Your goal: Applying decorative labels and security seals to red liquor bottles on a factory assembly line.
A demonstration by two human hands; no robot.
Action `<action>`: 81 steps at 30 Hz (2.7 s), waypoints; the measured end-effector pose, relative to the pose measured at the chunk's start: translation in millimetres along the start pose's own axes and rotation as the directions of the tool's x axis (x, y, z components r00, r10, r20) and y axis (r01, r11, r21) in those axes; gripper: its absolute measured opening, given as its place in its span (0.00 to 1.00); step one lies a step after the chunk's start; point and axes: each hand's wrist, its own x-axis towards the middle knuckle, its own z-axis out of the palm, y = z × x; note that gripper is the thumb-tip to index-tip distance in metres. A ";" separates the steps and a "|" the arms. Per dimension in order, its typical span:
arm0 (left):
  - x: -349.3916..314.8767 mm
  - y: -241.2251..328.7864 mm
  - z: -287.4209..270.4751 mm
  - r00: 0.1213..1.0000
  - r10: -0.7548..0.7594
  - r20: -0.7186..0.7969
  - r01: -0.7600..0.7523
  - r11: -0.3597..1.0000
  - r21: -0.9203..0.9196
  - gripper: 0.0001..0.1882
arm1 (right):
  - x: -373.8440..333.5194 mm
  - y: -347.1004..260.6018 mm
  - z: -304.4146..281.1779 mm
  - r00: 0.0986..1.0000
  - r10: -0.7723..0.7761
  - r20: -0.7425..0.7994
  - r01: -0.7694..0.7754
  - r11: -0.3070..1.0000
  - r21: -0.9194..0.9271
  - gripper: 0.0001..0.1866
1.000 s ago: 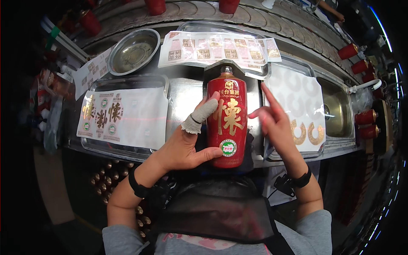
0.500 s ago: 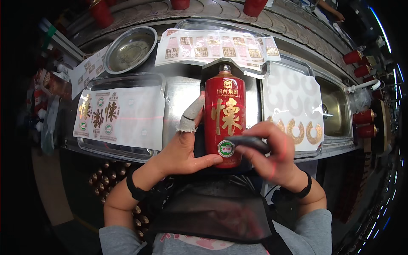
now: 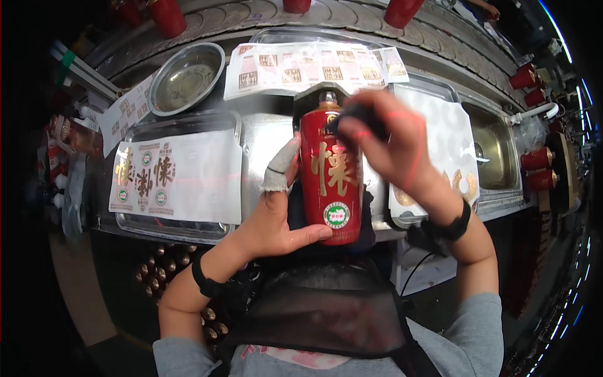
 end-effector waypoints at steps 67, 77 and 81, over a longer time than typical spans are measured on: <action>-25.2 -9.4 -2.0 0.981 -0.171 0.086 0.168 0.985 0.038 0.59 | -95.8 -24.1 19.9 0.909 0.356 -0.219 -0.335 0.934 0.127 0.14; -24.1 -6.0 0.5 0.980 -0.185 0.079 0.185 0.983 0.018 0.59 | -66.9 6.2 18.6 0.899 0.337 -0.279 -0.299 0.939 0.171 0.12; -25.6 -7.1 -2.9 0.974 -0.209 0.084 0.204 0.977 0.065 0.58 | -58.0 16.0 6.2 0.850 0.486 -0.202 -0.395 0.844 0.364 0.12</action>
